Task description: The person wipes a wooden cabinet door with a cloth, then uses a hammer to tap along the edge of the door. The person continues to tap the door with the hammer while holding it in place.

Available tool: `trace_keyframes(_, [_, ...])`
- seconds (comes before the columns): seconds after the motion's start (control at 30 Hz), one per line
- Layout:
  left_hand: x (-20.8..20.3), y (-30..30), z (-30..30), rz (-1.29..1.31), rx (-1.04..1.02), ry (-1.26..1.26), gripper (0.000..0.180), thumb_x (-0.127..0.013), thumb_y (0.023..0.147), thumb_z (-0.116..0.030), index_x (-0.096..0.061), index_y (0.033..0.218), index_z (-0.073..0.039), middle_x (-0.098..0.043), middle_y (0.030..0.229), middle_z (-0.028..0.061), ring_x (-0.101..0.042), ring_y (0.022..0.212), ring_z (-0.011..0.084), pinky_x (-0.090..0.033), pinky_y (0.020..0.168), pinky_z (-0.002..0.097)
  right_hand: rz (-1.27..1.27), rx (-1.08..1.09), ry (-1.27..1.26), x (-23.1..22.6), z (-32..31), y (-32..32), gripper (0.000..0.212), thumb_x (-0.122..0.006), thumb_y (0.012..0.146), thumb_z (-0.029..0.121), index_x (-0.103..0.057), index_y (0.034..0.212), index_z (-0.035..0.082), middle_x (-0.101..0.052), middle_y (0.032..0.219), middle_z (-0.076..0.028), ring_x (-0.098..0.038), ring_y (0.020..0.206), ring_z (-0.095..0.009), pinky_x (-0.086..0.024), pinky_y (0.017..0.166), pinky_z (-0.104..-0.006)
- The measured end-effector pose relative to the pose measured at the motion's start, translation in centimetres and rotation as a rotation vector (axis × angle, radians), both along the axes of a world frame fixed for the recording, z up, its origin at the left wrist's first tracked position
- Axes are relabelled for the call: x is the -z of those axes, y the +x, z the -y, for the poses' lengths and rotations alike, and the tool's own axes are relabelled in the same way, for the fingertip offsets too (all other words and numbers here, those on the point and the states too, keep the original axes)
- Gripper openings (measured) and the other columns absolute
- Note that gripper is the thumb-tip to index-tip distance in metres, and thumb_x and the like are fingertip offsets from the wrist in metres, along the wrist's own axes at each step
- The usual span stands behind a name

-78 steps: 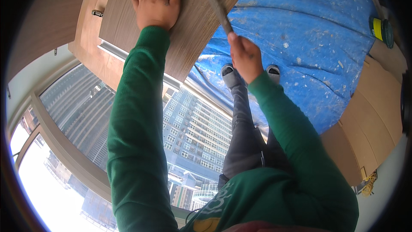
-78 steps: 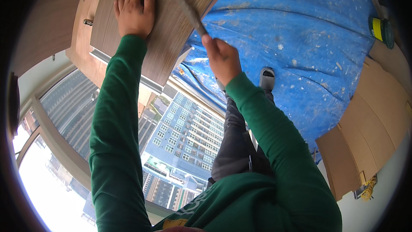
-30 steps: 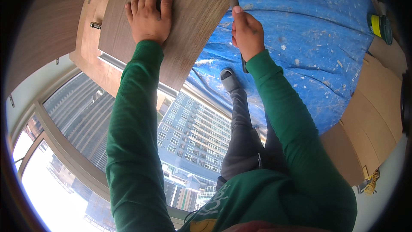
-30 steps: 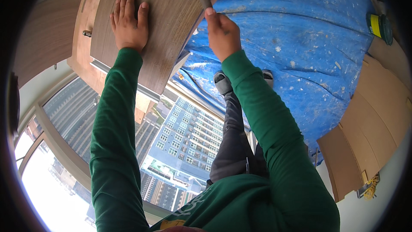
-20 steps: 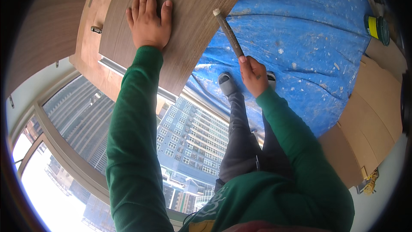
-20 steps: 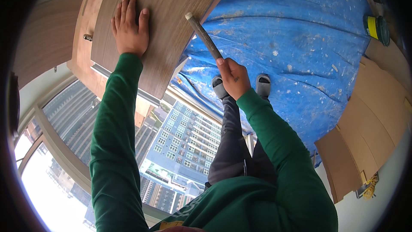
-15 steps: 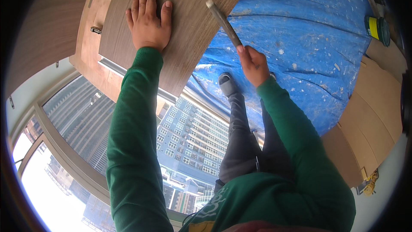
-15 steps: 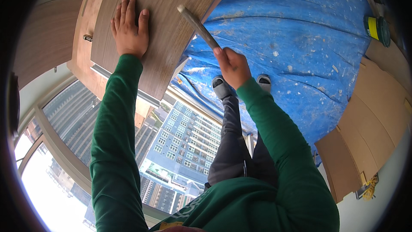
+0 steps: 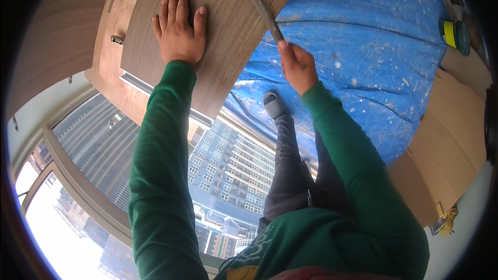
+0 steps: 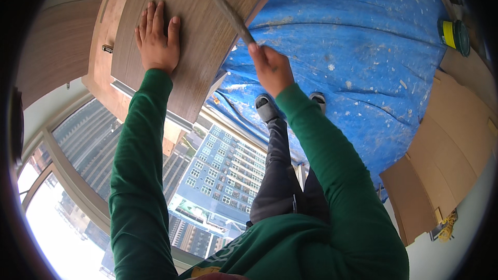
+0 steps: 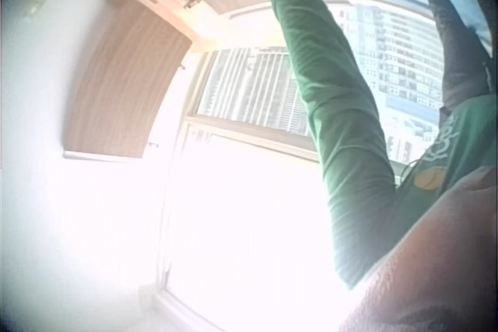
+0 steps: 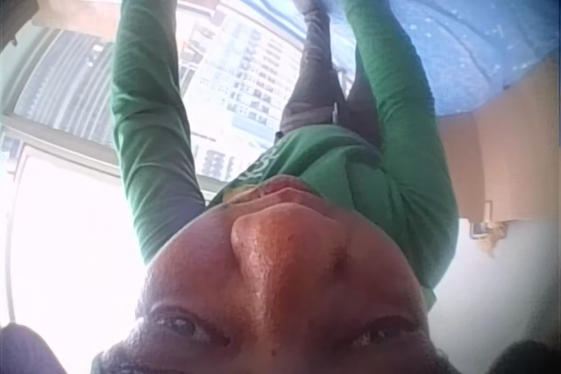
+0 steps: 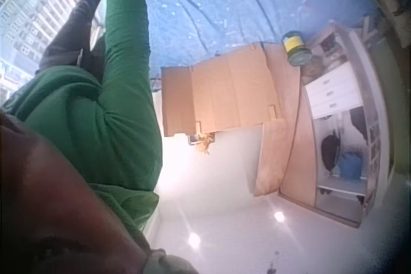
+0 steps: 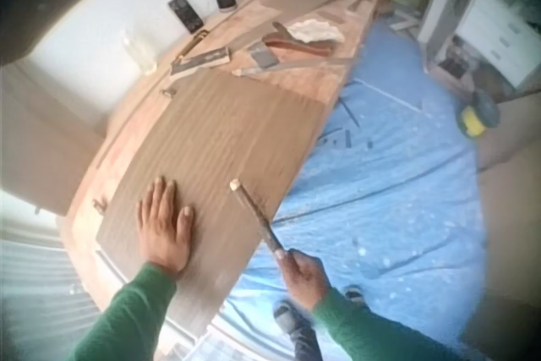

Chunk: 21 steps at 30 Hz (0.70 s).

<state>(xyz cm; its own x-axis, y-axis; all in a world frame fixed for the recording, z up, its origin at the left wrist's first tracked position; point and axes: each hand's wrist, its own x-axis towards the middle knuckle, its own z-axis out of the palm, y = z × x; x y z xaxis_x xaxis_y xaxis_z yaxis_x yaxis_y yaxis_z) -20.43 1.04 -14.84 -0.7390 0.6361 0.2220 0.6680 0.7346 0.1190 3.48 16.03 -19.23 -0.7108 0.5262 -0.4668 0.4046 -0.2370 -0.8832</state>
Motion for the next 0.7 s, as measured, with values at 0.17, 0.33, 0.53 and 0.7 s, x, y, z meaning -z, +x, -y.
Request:
trace_keyframes(0.17, [0.1,0.0,0.3,-0.004,0.003,-0.009,0.065,-0.041,0.105,-0.056,-0.044,0.157,-0.018,-0.037,0.166,0.0082,-0.028,0.156,0.0302,-0.014,0.128,0.0529,0.077,0.149,-0.191,-2.5,-3.0,-3.1,0.052,-0.057,0.107,0.047,-0.065,0.082,0.002,-0.047,0.062,-0.003,-0.043,0.061,-0.011,-0.039,0.056,-0.033])
trace_keyframes(0.33, [0.2,0.0,0.1,0.0,-0.004,-0.005,0.065,-0.041,0.105,-0.056,-0.045,0.157,-0.018,-0.037,0.166,0.0082,-0.029,0.155,0.0306,-0.014,0.128,0.0535,0.066,0.006,0.009,-0.4,0.8,3.1,0.057,-0.055,0.107,0.052,-0.062,0.078,0.002,-0.049,0.062,-0.001,-0.042,0.061,-0.011,-0.038,0.055,-0.0332])
trace_keyframes(0.53, [0.3,-0.2,0.1,-0.01,0.007,-0.004,0.064,-0.041,0.105,-0.056,-0.044,0.157,-0.018,-0.037,0.166,0.0082,-0.029,0.155,0.0302,-0.014,0.128,0.0528,0.078,0.089,-0.076,-2.8,-4.5,-4.0,0.056,-0.056,0.106,0.051,-0.066,0.082,0.002,-0.049,0.062,-0.001,-0.043,0.061,-0.011,-0.038,0.055,-0.0335])
trace_keyframes(0.7, [0.1,0.0,0.2,0.013,-0.019,-0.034,0.064,-0.042,0.106,-0.054,-0.043,0.158,-0.018,-0.036,0.167,0.0077,-0.027,0.156,0.0296,-0.013,0.128,0.0515,0.135,0.11,-0.127,-3.0,-2.4,0.2,0.055,-0.056,0.106,0.051,-0.066,0.081,0.002,-0.051,0.063,-0.002,-0.045,0.06,-0.013,-0.04,0.056,-0.0344])
